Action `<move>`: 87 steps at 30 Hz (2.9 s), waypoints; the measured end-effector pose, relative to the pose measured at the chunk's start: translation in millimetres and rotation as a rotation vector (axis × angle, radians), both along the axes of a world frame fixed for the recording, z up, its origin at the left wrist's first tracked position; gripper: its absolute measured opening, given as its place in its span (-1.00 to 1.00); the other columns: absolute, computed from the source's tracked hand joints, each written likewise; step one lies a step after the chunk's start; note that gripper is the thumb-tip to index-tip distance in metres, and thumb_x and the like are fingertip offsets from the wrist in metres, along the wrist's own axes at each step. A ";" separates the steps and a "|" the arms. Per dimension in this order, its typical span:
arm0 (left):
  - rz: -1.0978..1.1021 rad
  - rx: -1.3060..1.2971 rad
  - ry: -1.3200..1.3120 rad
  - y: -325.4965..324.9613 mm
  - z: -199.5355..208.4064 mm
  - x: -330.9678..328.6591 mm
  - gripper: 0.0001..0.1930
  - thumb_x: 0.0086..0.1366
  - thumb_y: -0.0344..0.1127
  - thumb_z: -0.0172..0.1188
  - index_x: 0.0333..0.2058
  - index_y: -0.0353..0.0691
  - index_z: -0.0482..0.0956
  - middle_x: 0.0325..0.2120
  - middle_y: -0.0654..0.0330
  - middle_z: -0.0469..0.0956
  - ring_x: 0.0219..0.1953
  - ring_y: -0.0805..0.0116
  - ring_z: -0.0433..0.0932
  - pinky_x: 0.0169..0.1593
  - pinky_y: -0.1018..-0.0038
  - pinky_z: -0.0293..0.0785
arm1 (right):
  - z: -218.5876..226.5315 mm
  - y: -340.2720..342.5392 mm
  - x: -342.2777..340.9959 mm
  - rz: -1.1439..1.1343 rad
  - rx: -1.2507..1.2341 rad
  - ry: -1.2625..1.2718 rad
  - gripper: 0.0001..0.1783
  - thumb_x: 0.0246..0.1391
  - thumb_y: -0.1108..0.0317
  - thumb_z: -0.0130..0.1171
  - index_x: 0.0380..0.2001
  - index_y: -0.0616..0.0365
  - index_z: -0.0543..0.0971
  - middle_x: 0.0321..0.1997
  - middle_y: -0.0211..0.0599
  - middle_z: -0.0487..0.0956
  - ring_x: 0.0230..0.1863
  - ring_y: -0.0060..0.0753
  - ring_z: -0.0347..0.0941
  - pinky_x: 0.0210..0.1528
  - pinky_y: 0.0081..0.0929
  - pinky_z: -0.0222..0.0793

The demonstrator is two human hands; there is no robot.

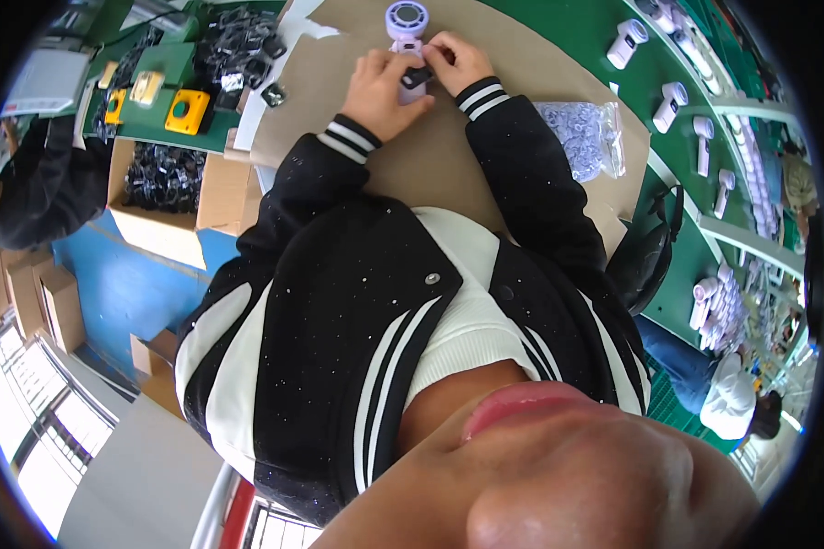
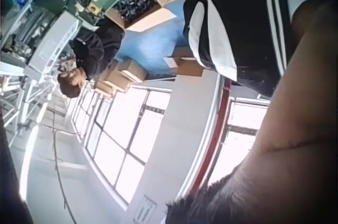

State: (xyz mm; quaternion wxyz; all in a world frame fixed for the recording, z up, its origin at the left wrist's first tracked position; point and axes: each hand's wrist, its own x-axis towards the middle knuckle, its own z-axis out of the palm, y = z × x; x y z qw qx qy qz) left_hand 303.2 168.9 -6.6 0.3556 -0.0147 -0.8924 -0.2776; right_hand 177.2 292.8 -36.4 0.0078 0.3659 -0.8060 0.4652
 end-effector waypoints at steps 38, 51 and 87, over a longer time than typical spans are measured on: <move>0.203 0.681 -0.284 -22.7 -5.1 -25.9 -0.77 0.16 -0.21 0.20 -0.27 -0.19 0.65 -0.52 0.27 0.58 -0.49 0.38 0.47 -0.35 0.51 0.38 | 21.8 -1.9 -17.7 0.198 0.123 -0.293 -0.90 0.10 0.39 0.08 -0.45 0.18 0.47 -0.60 -0.51 0.38 -0.55 -0.63 0.26 -0.47 -0.68 0.21; 0.351 0.093 -0.470 -27.1 -28.2 -37.4 -0.57 0.17 0.17 0.02 -0.16 0.09 0.62 -0.20 0.24 0.54 -0.20 0.21 0.40 -0.08 0.29 0.08 | 13.7 -9.5 -18.1 0.077 0.156 -0.153 -0.79 0.04 0.21 0.10 -0.36 0.11 0.51 -0.60 -0.36 0.51 -0.59 -0.28 0.37 -0.48 -0.40 0.29; 0.033 0.603 -0.113 -15.2 -3.8 17.6 -0.63 0.20 -0.46 0.09 0.01 -0.27 0.36 -0.32 0.11 0.46 -0.42 0.33 0.46 -0.33 0.49 0.43 | 27.6 -23.0 23.4 0.429 -0.274 -0.341 -0.62 0.10 0.50 -0.02 0.02 0.20 0.33 -0.18 -0.23 0.49 -0.25 -0.43 0.39 -0.12 -0.56 0.31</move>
